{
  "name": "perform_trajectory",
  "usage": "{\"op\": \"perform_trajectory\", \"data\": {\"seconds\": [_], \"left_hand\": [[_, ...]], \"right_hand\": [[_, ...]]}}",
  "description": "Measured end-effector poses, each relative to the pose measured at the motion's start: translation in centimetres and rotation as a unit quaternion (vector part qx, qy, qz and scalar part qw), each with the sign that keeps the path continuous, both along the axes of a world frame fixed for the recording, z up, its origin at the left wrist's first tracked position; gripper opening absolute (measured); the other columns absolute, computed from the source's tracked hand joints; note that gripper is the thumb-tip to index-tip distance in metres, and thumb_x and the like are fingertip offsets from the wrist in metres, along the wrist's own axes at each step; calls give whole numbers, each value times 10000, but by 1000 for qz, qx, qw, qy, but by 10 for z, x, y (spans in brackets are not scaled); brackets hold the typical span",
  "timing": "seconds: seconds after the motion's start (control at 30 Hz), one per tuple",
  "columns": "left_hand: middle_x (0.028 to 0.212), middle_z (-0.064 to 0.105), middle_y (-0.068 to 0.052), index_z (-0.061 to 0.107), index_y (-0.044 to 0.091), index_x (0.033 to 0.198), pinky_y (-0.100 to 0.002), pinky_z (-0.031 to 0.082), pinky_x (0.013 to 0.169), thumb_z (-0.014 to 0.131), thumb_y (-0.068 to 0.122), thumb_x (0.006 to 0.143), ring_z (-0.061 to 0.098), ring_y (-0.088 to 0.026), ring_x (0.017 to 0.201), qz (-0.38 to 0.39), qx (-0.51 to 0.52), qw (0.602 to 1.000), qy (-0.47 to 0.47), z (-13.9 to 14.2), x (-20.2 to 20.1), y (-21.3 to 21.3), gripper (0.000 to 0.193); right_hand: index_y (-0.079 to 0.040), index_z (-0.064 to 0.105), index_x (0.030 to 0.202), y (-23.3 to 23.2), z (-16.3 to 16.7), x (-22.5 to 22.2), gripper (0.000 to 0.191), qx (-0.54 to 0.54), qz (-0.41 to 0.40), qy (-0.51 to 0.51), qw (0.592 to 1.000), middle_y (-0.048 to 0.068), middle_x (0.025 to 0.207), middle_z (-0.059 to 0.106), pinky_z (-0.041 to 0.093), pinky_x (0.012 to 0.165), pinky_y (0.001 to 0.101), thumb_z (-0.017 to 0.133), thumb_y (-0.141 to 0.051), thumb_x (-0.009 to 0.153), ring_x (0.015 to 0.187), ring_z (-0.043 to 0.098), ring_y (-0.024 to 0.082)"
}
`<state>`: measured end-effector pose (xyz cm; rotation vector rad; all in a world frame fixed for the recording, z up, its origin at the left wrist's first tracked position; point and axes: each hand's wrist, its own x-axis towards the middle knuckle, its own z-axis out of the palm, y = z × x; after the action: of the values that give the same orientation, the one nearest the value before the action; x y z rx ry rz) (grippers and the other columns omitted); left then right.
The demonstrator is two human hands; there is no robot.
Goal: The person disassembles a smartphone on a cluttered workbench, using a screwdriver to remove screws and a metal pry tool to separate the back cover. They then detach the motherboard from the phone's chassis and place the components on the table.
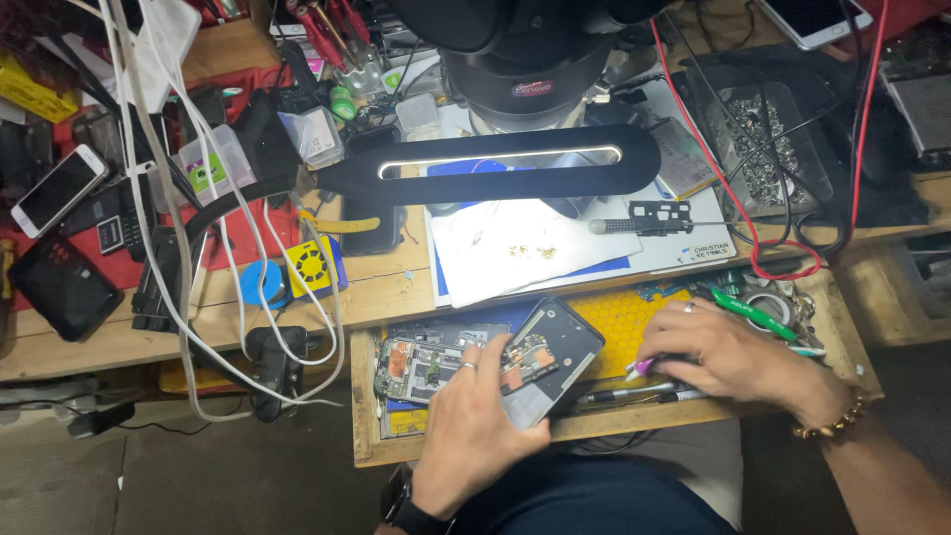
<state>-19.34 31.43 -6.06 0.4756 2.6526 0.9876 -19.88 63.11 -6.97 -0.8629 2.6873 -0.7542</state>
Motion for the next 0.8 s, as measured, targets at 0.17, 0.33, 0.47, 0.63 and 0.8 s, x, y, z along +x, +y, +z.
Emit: {"op": "perform_trajectory", "data": {"seconds": [0.17,0.33,0.47,0.63,0.8], "left_hand": [[1090,565,-208,431,25,1396,-482,553,729,889,297,613,649,-395,898,-38,-1,998,47,1,-8,5,948],[1060,580,-193,462,28,1381,-473,547,747,904,307,591,649,-390,918,-76,-11,995,66,6,-18,12,948],[1049,583,-189,476,21,1364,-478,540,749,916,329,591,643,-387,930,-116,-32,990,78,12,-26,16,941],[1091,588,-187,483,28,1384,-484,536,766,914,346,607,640,-379,967,-130,-17,988,78,17,-32,16,944],[1177,557,-213,492,-14,1363,-475,517,855,946,356,553,590,-393,1069,-134,27,985,104,9,-33,15,999]], "right_hand": [[-150,760,993,-7,12,-3,246,49,-6,-41,998,-14,988,698,452,895,389,734,-120,750,985,630,193],[-114,753,1020,-12,23,-5,289,24,0,-46,999,22,994,695,450,931,393,681,-99,741,1017,619,226],[-112,745,1003,-20,29,-1,258,53,-38,-75,995,28,1054,689,445,941,385,687,-127,752,1008,626,212],[-87,760,832,-35,36,4,214,13,-89,-5,996,38,902,696,501,794,376,786,-284,752,872,638,215],[-62,716,710,-52,35,5,326,28,-141,61,988,44,778,658,502,706,389,828,-368,700,791,601,236]]}}
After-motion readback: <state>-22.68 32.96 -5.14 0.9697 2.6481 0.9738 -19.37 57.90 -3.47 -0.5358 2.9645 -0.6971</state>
